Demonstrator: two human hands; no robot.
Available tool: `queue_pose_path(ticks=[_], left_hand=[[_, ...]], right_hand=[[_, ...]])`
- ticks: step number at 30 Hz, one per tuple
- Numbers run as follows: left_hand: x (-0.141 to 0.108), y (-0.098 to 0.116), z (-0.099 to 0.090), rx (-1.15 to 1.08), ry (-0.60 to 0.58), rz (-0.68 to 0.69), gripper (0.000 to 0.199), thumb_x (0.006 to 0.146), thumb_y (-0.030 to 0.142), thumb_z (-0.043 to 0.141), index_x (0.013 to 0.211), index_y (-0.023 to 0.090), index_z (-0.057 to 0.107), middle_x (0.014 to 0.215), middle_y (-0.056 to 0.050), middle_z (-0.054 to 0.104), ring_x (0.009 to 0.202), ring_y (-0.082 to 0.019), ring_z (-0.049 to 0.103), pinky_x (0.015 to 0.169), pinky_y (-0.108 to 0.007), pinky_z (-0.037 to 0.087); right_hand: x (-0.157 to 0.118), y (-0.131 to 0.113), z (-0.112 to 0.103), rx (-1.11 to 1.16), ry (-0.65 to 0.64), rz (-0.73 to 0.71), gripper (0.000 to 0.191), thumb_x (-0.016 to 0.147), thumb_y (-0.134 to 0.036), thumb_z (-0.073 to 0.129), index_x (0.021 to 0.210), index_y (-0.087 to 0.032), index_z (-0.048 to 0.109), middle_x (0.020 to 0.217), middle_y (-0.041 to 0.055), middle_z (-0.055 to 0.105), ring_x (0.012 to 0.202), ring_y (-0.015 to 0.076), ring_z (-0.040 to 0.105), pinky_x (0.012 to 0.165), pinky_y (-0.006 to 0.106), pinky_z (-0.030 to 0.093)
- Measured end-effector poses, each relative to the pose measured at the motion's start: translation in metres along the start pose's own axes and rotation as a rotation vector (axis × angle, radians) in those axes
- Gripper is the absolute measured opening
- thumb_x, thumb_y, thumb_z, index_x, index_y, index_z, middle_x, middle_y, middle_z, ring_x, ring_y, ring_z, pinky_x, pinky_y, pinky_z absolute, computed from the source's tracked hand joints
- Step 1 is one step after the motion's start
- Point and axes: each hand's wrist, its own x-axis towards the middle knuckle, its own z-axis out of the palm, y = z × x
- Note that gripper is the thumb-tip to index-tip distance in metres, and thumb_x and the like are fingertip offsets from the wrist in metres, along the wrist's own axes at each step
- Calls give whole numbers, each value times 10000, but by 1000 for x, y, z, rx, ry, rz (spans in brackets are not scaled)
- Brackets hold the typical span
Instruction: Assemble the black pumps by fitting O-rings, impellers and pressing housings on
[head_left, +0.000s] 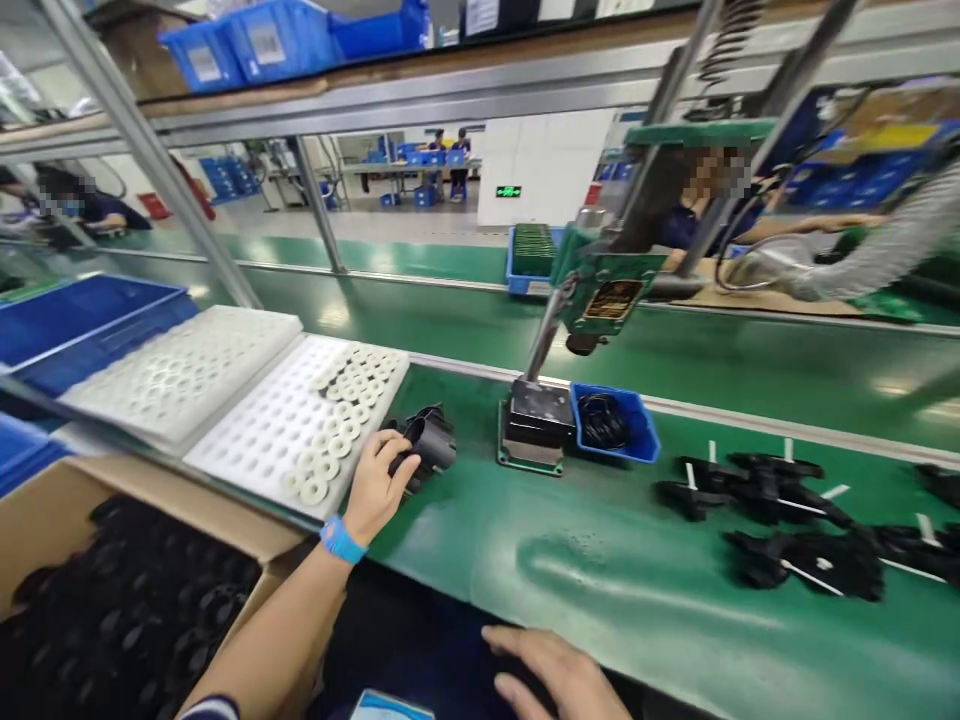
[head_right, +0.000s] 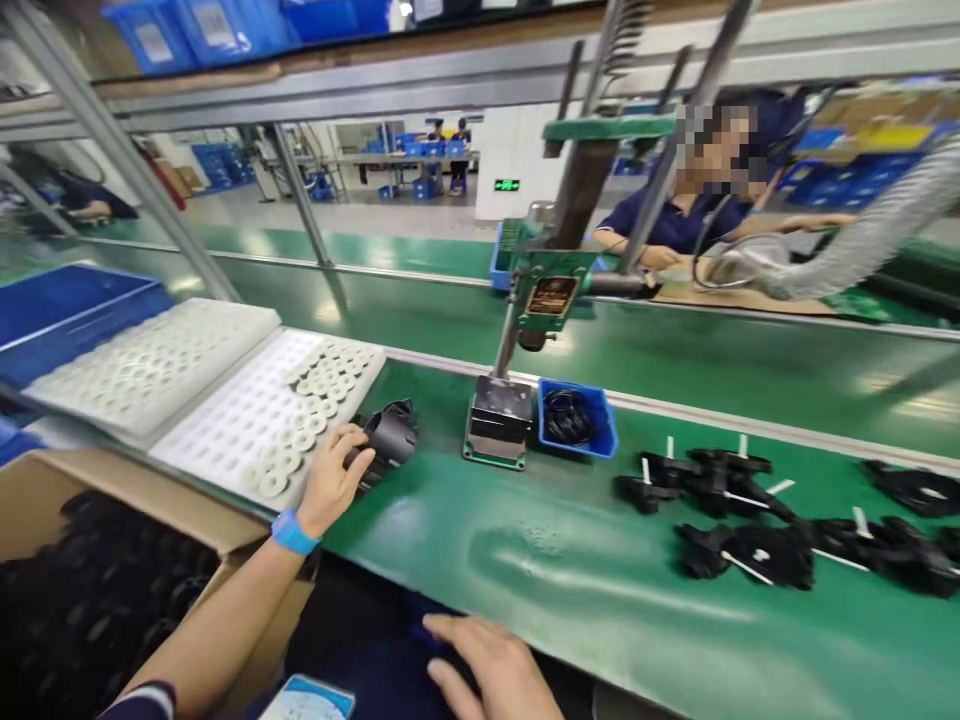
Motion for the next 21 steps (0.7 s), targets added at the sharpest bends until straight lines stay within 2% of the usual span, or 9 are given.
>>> queue_pose_path(ticks=[3, 5, 8, 12, 15, 19, 21], left_hand=[[0, 6, 5, -254, 41, -142, 388, 917, 563, 604, 1106, 228, 662, 1199, -70, 668, 1206, -264, 581, 1087, -387, 465], [-2, 11, 13, -445, 17, -253, 457, 970, 592, 491, 1177, 210, 632, 1177, -84, 700, 1125, -250, 651, 984, -377, 545], [-7, 17, 22, -690, -53, -428, 513, 961, 600, 509, 1187, 156, 635, 1162, -119, 723, 1057, -268, 702, 904, -407, 592], [-23, 19, 32, -910, -116, -614, 481, 949, 544, 580, 1157, 117, 661, 1094, -133, 751, 1008, -273, 728, 896, -414, 597], [-44, 19, 49, -1005, -113, -686, 427, 972, 495, 570, 1188, 137, 657, 1036, -102, 769, 951, -234, 742, 892, -355, 594], [-67, 22, 72, -1076, 37, -795, 358, 991, 382, 570, 1273, 169, 627, 1020, -86, 777, 889, -210, 755, 834, -315, 608], [-70, 24, 77, -1052, 29, -841, 334, 1002, 348, 555, 1283, 178, 616, 1010, -78, 777, 857, -199, 758, 755, -290, 616]], right_hand=[[29, -5, -20, -103, 268, -124, 392, 981, -366, 524, 1366, -316, 574, 1137, 29, 694, 1020, 132, 693, 904, 214, 593], [54, -6, -31, -193, 426, -175, 436, 972, -380, 537, 1397, -283, 549, 1217, 63, 659, 1111, 164, 663, 977, 289, 584], [90, -7, -42, -294, 545, -209, 544, 950, -458, 571, 1452, -266, 491, 1422, 111, 510, 1293, 227, 554, 1058, 412, 546], [119, -9, -42, -356, 482, -262, 798, 852, -577, 673, 1536, -295, 372, 1594, 115, 255, 1434, 294, 391, 1104, 495, 500], [118, -15, -36, -397, 333, -158, 970, 764, -644, 731, 1570, -305, 311, 1642, 112, 107, 1451, 345, 334, 1102, 531, 486], [105, -18, -37, -474, 170, 30, 996, 745, -666, 733, 1575, -344, 284, 1655, 84, 74, 1353, 343, 427, 963, 495, 562], [99, -15, -44, -510, 139, 41, 950, 752, -671, 723, 1557, -391, 302, 1657, 51, 94, 1249, 305, 511, 907, 469, 580]])
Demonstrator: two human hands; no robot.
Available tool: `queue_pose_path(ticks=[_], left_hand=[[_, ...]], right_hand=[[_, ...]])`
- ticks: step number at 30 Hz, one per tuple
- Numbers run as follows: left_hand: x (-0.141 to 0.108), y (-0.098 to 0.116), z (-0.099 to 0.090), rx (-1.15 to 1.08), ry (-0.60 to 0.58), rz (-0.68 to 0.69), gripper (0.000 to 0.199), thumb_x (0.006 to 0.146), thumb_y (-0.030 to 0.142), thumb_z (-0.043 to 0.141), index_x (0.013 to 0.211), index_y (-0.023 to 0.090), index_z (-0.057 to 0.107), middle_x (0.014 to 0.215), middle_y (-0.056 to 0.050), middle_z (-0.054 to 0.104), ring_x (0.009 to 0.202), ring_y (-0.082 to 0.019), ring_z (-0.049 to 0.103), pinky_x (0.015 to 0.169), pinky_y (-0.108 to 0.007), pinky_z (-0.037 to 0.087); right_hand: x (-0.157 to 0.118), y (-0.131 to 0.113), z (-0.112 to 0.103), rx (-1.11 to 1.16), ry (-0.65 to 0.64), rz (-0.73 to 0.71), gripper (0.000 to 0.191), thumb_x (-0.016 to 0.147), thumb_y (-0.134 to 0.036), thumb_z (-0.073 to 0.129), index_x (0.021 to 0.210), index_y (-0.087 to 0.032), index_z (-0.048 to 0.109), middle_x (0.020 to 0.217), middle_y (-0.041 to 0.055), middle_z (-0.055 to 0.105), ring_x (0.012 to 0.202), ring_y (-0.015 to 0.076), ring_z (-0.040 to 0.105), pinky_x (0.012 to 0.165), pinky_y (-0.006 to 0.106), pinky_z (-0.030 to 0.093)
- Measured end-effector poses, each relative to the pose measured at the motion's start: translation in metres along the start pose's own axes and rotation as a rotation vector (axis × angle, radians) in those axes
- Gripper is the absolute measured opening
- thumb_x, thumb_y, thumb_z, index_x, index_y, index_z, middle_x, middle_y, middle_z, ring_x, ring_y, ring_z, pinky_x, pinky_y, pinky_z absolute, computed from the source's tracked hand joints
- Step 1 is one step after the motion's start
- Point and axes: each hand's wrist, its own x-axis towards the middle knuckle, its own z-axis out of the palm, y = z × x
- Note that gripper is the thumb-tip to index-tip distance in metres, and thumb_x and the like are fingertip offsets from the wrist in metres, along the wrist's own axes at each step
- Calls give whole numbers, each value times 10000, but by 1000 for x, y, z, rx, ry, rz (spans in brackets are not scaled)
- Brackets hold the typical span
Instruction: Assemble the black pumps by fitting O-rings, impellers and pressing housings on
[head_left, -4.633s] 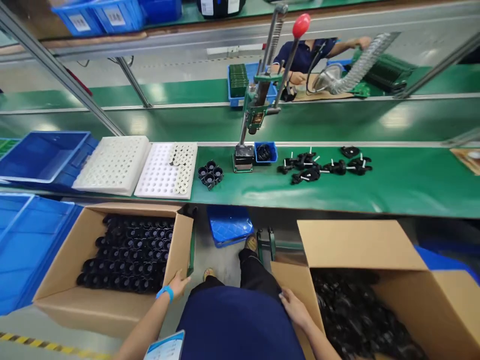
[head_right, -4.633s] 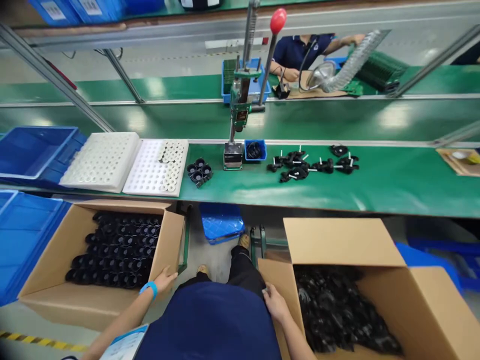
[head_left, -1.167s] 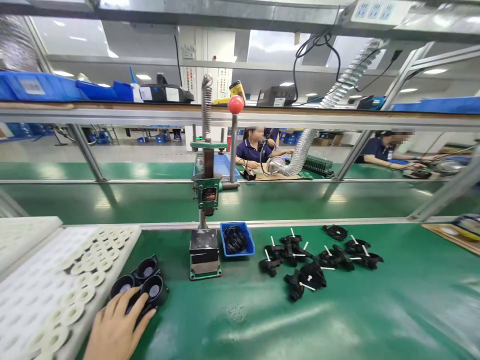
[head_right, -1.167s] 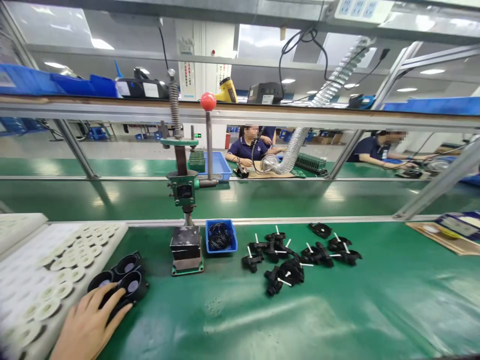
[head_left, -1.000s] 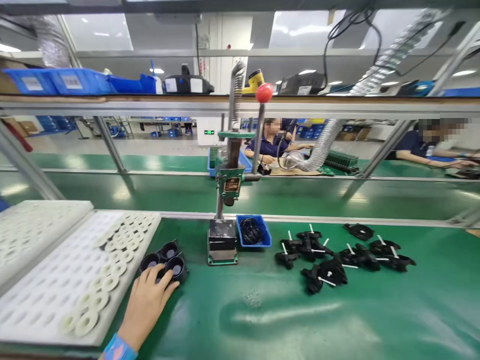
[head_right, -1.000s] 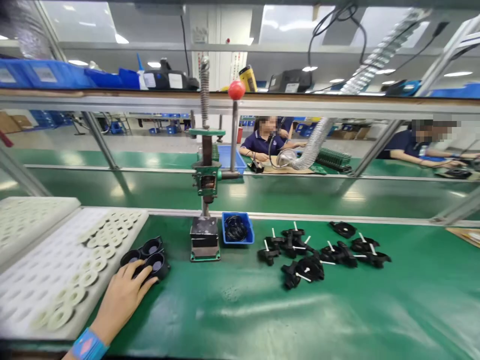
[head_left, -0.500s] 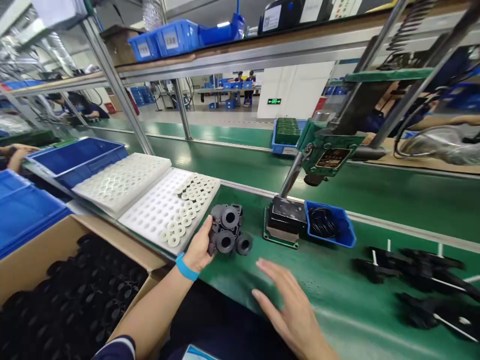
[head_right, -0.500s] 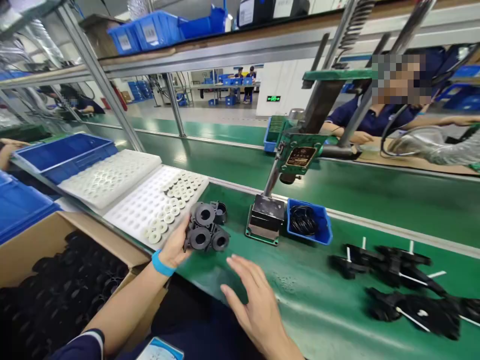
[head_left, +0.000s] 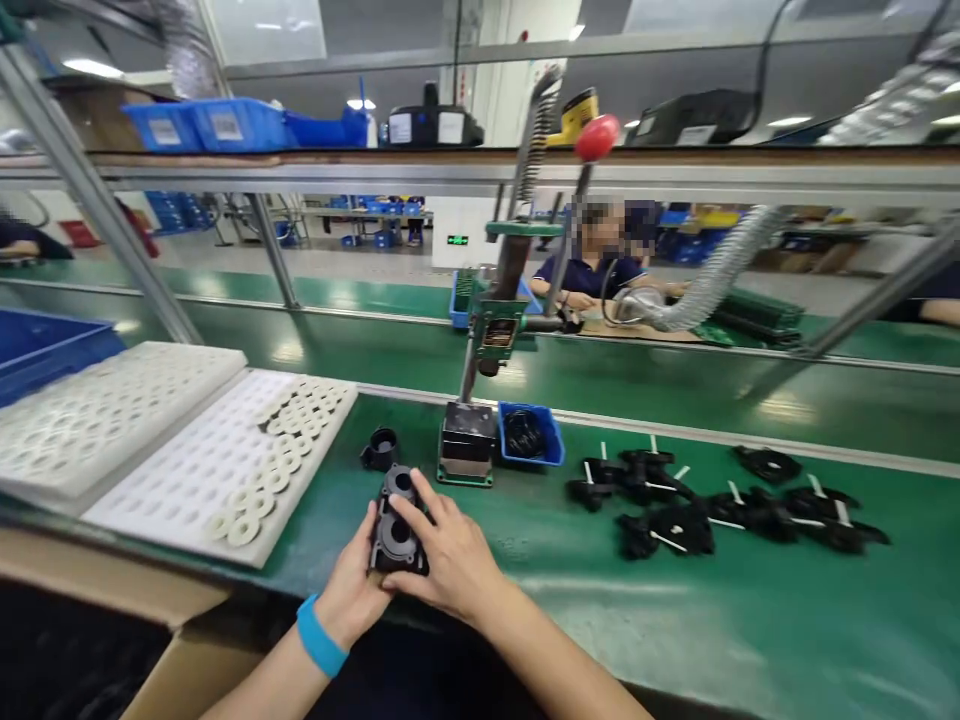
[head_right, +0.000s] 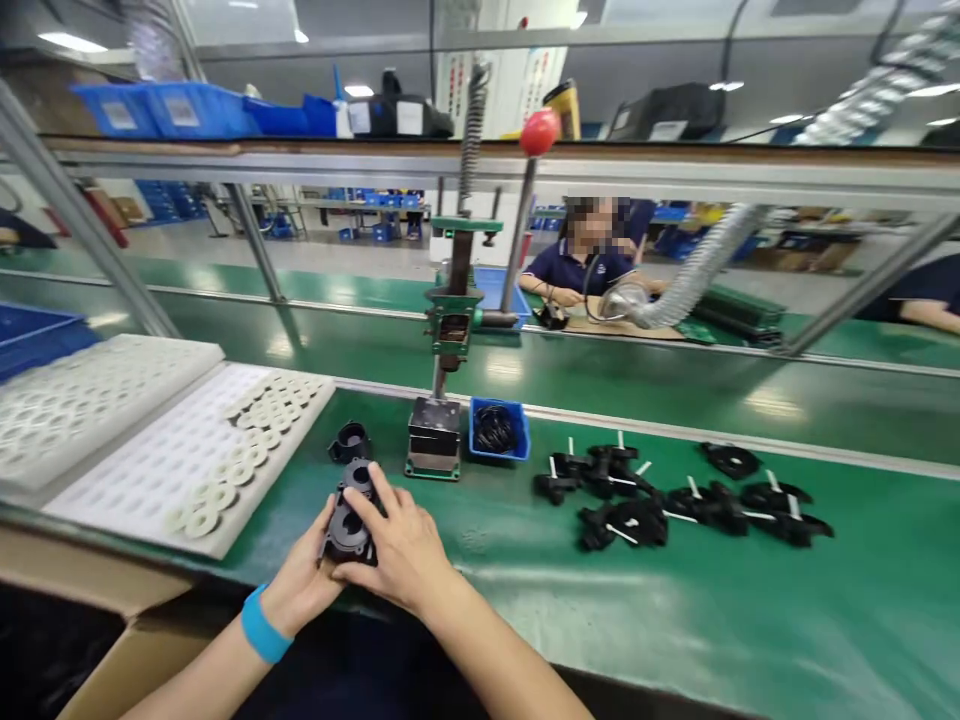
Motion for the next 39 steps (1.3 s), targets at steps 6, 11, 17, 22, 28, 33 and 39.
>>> queue_pose_path(ticks=[6, 11, 17, 22, 28, 33, 39], left_hand=[[12, -5, 3, 216, -18, 13, 236, 1014, 327, 508, 1123, 179, 656, 857, -54, 753, 646, -168, 706, 493, -223, 511], [21, 8, -9, 862, -105, 325, 356, 946, 487, 579, 1035, 164, 699, 817, -78, 738, 652, -196, 688, 586, -284, 539], [22, 75, -20, 1233, 72, 690, 228, 801, 406, 768, 827, 183, 729, 801, -72, 706, 878, -256, 686, 873, -339, 524], [51, 105, 6, 1470, 2, 953, 428, 804, 352, 766, 1212, 256, 678, 1418, -89, 560, 1384, -289, 455, 1212, -402, 285], [89, 111, 13, 1535, -26, 1047, 262, 782, 452, 773, 818, 210, 678, 889, -45, 657, 889, -233, 646, 926, -387, 525], [78, 103, -9, 1322, 132, 1176, 368, 887, 543, 617, 866, 176, 621, 860, -58, 641, 809, -205, 618, 805, -360, 531], [20, 40, -20, 1207, -122, 1184, 620, 903, 700, 489, 1154, 143, 590, 994, -107, 701, 876, -227, 687, 793, -354, 570]], right_hand=[[-1, 23, -15, -32, -46, -30, 795, 839, -677, 616, 1533, -450, 302, 1645, -27, 157, 1174, 237, 561, 890, 414, 583], [0, 25, -9, -35, -69, -58, 749, 853, -647, 613, 1518, -429, 347, 1614, -16, 256, 1169, 236, 555, 906, 417, 578], [9, 16, 18, -24, -41, -77, 683, 866, -483, 670, 1493, -383, 418, 1586, 31, 325, 1181, 303, 524, 902, 511, 562], [37, 11, 37, -13, 98, -42, 688, 874, -436, 662, 1507, -326, 416, 1584, 81, 324, 1171, 333, 516, 866, 547, 554], [36, 27, 43, 33, 352, -91, 687, 886, -504, 638, 1498, -272, 431, 1563, 109, 352, 1329, 325, 441, 1052, 508, 453], [18, 37, 38, 171, 591, -84, 532, 939, -502, 568, 1383, -216, 505, 1386, 146, 515, 1255, 277, 518, 1036, 466, 455], [5, -2, 8, 570, 600, -35, 674, 992, -552, 448, 1528, -178, 280, 1447, 171, 463, 1280, 211, 556, 940, 320, 558]])
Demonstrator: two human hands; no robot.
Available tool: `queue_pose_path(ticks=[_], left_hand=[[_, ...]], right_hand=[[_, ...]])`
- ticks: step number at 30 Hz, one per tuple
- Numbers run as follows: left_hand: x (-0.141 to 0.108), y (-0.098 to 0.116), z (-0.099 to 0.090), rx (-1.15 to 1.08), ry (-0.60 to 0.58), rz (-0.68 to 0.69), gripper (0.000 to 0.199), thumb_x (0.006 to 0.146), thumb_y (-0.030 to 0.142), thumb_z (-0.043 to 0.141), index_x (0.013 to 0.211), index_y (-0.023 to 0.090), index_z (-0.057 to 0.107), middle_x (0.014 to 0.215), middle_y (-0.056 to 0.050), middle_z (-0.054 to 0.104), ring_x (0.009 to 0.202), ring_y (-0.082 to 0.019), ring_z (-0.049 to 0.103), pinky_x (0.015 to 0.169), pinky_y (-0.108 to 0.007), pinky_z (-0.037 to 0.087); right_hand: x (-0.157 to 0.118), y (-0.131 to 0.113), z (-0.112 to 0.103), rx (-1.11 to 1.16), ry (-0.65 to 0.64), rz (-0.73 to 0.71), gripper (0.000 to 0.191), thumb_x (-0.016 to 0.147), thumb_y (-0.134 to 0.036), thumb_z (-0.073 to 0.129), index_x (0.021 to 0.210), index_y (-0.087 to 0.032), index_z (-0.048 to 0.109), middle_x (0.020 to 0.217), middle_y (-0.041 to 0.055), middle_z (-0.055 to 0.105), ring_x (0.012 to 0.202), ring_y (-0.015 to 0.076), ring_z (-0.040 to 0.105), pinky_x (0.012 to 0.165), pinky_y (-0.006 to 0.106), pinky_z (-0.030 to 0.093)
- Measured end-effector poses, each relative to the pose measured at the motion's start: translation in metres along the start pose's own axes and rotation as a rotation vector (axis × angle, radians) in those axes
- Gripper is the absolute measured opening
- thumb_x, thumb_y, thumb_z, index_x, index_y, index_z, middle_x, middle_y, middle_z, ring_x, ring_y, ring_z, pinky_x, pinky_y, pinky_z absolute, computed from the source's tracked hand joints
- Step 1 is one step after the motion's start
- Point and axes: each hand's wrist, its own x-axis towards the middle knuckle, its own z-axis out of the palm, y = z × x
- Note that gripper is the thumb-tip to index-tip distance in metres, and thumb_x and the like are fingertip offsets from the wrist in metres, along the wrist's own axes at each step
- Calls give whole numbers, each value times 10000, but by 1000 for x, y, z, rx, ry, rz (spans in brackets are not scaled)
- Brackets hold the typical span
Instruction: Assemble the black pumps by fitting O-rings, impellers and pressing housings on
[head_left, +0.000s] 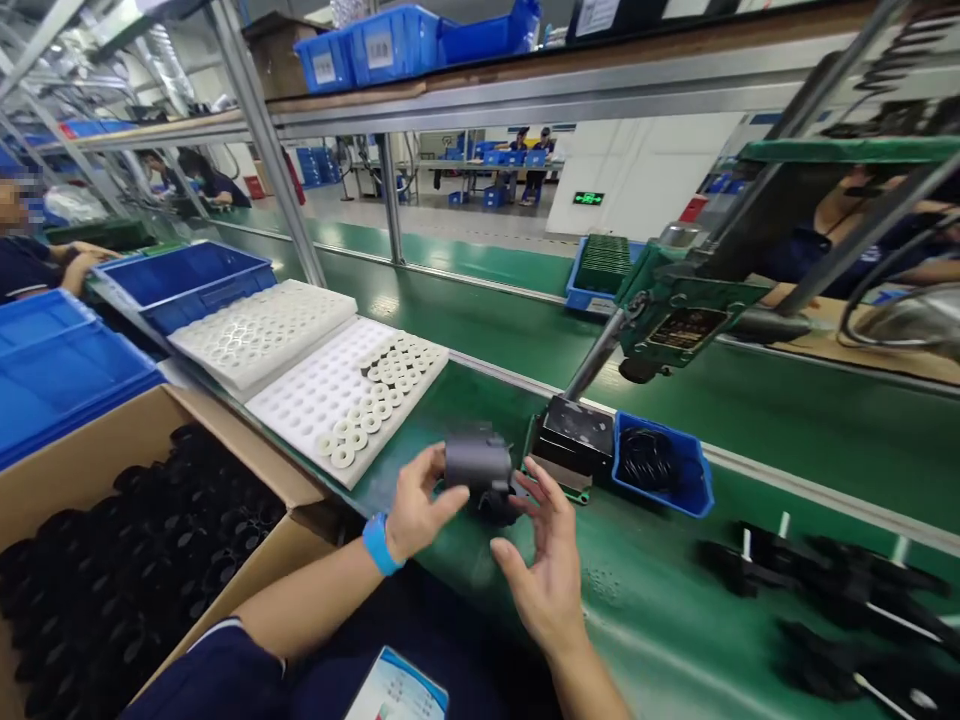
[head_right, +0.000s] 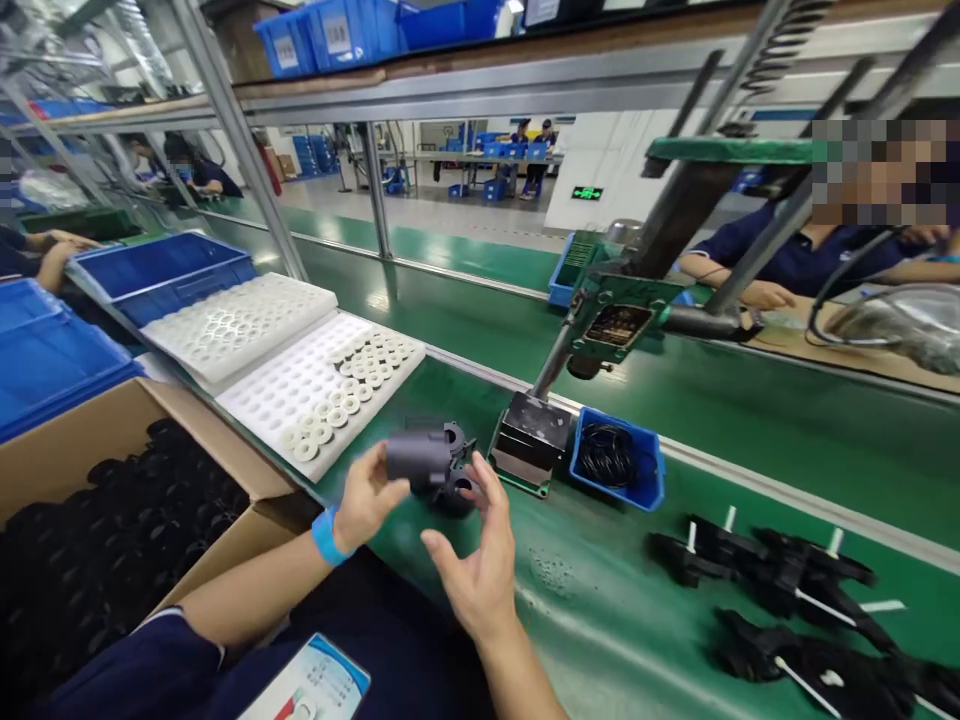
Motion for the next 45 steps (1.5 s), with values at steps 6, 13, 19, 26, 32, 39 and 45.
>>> queue_pose_path(ticks=[6, 13, 19, 26, 32, 39, 45], left_hand=[[-32, 11, -2, 143, -220, 296, 578, 847, 677, 633, 1190, 213, 619, 1356, -161, 604, 1265, -320, 574, 1071, -493, 462], [0, -11, -16, 604, -192, 101, 700, 869, 622, 645, 1400, 201, 473, 1457, -188, 503, 1338, -354, 495, 1114, -539, 376], [14, -23, -23, 529, -366, 103, 568, 943, 532, 588, 1407, 229, 464, 1354, -118, 628, 1234, -295, 598, 1043, -463, 453], [33, -31, -47, 449, -476, 46, 554, 918, 379, 606, 1424, 222, 446, 1411, -113, 595, 1307, -298, 564, 1094, -469, 452], [33, -23, -58, 406, -646, 44, 550, 868, 323, 634, 1386, 213, 485, 1395, -115, 605, 1277, -296, 588, 1105, -460, 463], [26, -15, -70, 299, -742, 88, 588, 806, 251, 644, 1377, 215, 506, 1389, -117, 609, 1293, -293, 580, 1112, -445, 478], [35, -13, -72, 222, -844, 79, 551, 810, 275, 665, 1344, 216, 544, 1353, -106, 642, 1238, -277, 619, 1082, -420, 496]], right_hand=[[-24, -4, -30, -93, 64, 227, 625, 933, -539, 579, 1426, -174, 457, 1297, 130, 596, 1133, 191, 640, 925, 287, 553], [-41, 58, -44, -587, -180, -26, 565, 965, -554, 511, 1394, -186, 484, 1309, 122, 603, 1186, 248, 589, 954, 377, 480], [-37, 49, -51, -734, -142, -17, 713, 921, -687, 495, 1438, -196, 459, 1447, 138, 475, 1291, 286, 487, 1047, 422, 388], [-23, 28, -53, -768, -112, -132, 498, 954, -552, 546, 1287, -182, 574, 1247, 102, 630, 1192, 238, 550, 1070, 379, 342], [5, 17, -23, -856, -164, -143, 478, 937, -532, 602, 1256, -177, 620, 1123, 55, 697, 1140, 222, 566, 1171, 423, 217], [6, 26, -22, -763, -350, -149, 348, 969, -421, 551, 1267, -267, 646, 1141, 40, 692, 1146, 232, 559, 1175, 493, 143], [5, 31, -34, -653, -434, -223, 344, 995, -273, 450, 1269, -357, 640, 1221, -1, 667, 1150, 222, 553, 1168, 502, 102]])
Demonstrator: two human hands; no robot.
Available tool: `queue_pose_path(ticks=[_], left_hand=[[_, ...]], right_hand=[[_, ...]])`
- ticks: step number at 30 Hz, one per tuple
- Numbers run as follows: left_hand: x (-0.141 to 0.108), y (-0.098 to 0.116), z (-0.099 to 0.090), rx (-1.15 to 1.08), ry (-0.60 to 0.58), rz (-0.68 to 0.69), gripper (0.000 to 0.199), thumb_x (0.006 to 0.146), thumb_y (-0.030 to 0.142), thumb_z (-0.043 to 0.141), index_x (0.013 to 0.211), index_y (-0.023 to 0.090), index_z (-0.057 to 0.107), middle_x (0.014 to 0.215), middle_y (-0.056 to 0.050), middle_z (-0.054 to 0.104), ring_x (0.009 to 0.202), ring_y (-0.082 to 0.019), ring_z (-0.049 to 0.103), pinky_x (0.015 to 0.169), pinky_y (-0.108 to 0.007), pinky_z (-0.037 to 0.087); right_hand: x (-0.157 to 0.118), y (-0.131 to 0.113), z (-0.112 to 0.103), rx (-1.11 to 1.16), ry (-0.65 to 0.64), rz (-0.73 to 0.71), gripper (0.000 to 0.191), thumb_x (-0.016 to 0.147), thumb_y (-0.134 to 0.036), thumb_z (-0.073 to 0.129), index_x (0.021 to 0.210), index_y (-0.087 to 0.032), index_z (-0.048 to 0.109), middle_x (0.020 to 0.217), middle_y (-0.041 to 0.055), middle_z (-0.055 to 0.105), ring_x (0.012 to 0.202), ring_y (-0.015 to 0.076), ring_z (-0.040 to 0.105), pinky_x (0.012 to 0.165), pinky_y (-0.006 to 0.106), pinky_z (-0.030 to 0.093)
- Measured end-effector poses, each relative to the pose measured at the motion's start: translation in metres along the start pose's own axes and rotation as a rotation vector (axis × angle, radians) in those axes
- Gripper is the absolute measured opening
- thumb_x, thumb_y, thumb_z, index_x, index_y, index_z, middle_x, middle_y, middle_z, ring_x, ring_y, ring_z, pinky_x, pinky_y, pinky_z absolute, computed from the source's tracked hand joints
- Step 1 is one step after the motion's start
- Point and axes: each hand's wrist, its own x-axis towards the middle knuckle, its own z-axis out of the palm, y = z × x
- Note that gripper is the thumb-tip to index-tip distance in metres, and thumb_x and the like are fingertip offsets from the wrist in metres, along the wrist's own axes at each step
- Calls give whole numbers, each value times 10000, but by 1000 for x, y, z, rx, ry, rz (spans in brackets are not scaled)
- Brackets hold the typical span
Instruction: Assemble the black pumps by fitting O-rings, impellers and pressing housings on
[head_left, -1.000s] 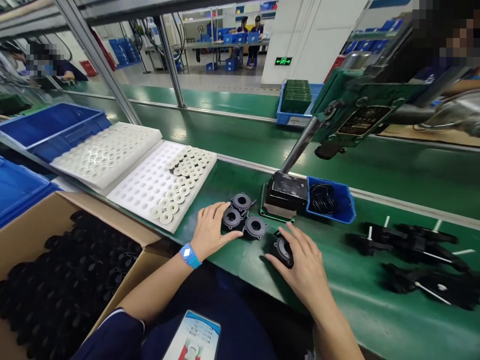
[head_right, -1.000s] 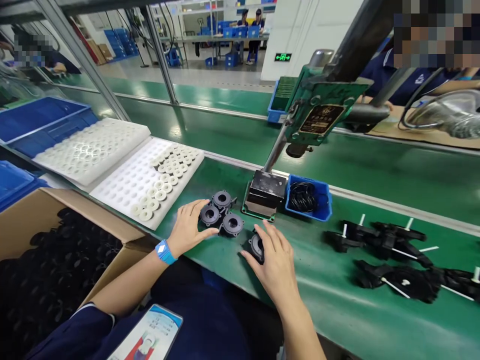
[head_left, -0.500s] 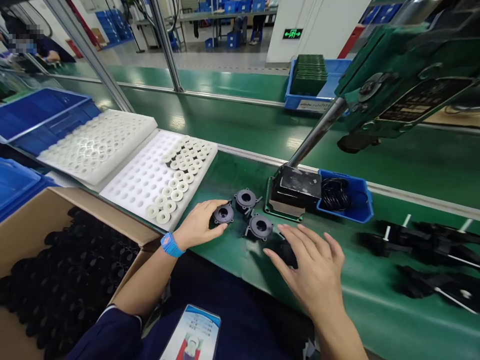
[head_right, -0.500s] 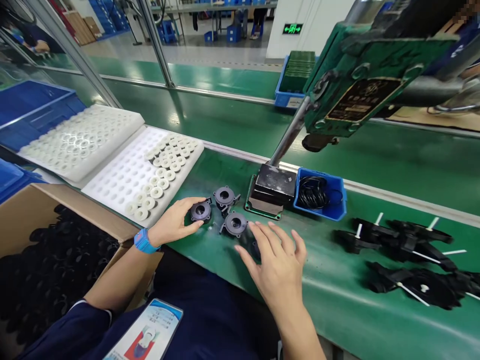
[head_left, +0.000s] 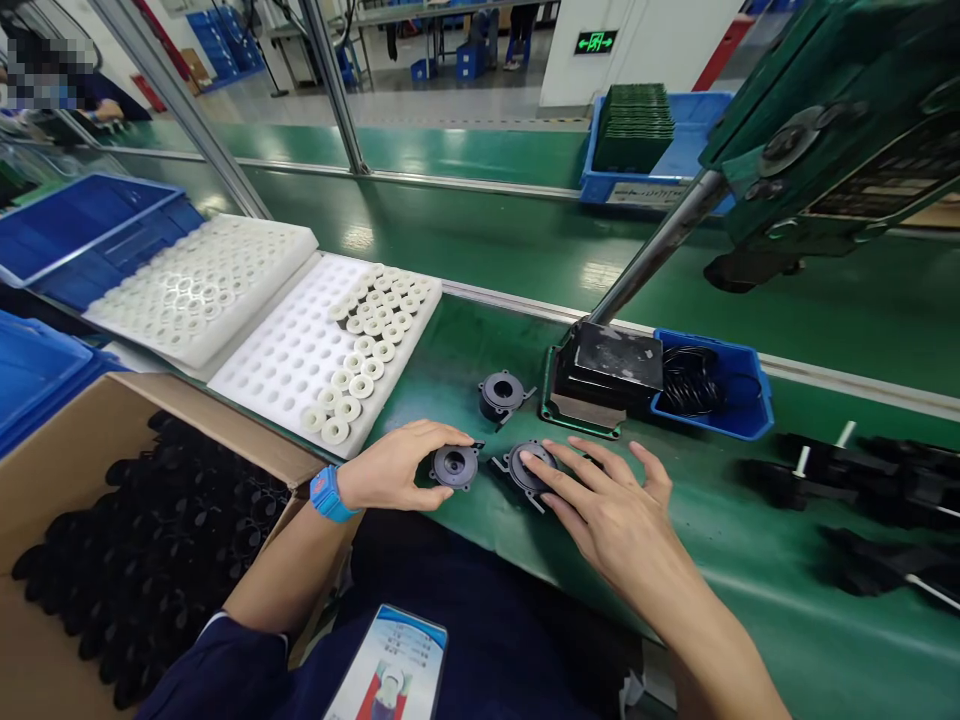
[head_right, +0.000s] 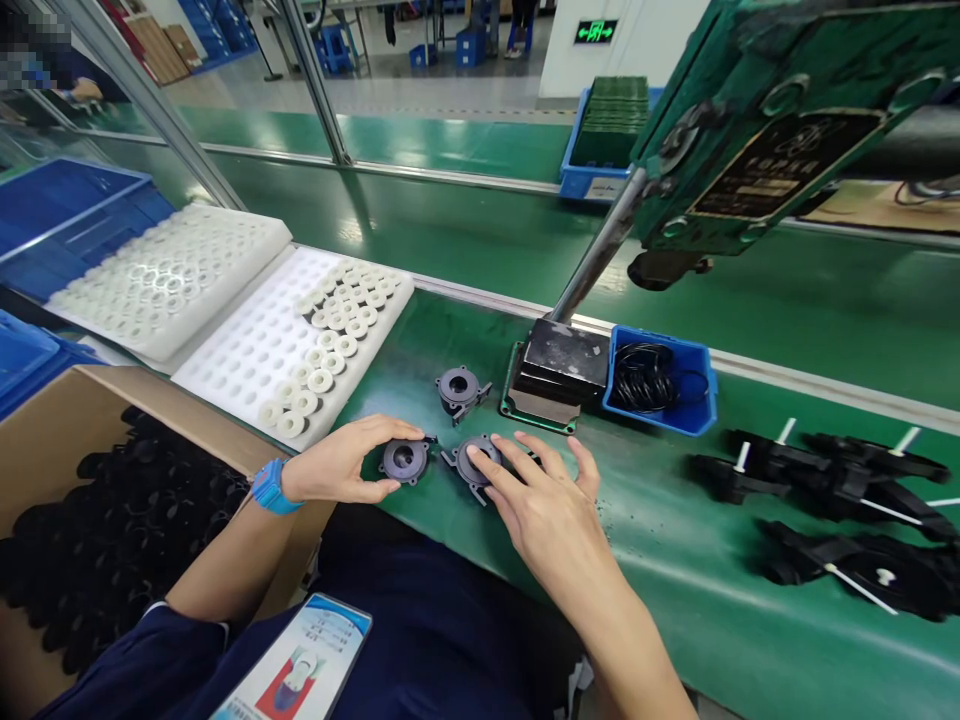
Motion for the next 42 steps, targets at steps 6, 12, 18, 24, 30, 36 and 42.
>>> queue_pose_path(ticks=[6, 12, 18, 24, 30, 36, 42], left_hand=[[-6, 7, 4, 44, -22, 1, 564, 824, 294, 680, 1360, 211, 525, 1300, -97, 661, 1179, -262, 643, 1043, -394, 512], [-15, 14, 13, 98, 60, -50, 633, 817, 334, 709, 1401, 237, 484, 1257, -90, 663, 1121, -265, 662, 975, -377, 551], [-12, 21, 32, 130, 108, -90, 774, 800, 534, 748, 1451, 251, 439, 1182, -93, 641, 999, -268, 687, 889, -396, 588], [-5, 21, 28, 196, 162, 25, 1030, 726, 722, 726, 1545, 244, 324, 1505, -187, 458, 1381, -376, 485, 1147, -517, 432], [14, 22, 30, 226, -48, 226, 875, 843, 628, 679, 1556, 251, 341, 1640, -142, 320, 1544, -379, 221, 1225, -559, 304], [27, 21, 41, 150, -135, 315, 754, 899, 467, 682, 1546, 249, 364, 1614, -113, 379, 1548, -320, 228, 1243, -499, 320], [39, 15, 33, 138, -233, 394, 696, 920, 426, 657, 1534, 236, 391, 1622, -90, 365, 1557, -295, 205, 1260, -487, 292]], right_hand=[[8, -25, 1, -102, 92, 115, 230, 974, -389, 562, 1069, -213, 675, 1050, 41, 690, 1019, 190, 573, 1154, 454, 171], [18, -49, 8, -233, 112, 210, 365, 940, -520, 596, 878, -161, 615, 879, 59, 664, 930, 185, 565, 1128, 451, 220], [28, -66, 13, -191, 136, 242, 308, 956, -460, 585, 986, -165, 668, 908, 63, 667, 961, 200, 580, 1115, 466, 221], [-8, -24, -16, -71, 217, 298, 307, 982, -426, 542, 1213, -241, 624, 1191, 39, 662, 1073, 198, 594, 1064, 395, 326], [-64, 15, -25, 109, -40, 305, 529, 995, -543, 445, 1452, -278, 473, 1415, 70, 523, 1214, 201, 571, 938, 333, 493], [-59, 7, -6, -53, 116, 431, 509, 933, -595, 544, 1292, -246, 632, 1297, 120, 565, 1127, 251, 570, 926, 395, 486], [-47, 21, -1, 132, 8, 300, 379, 1028, -374, 418, 1346, -268, 596, 1388, 52, 567, 1206, 188, 600, 969, 352, 529]])
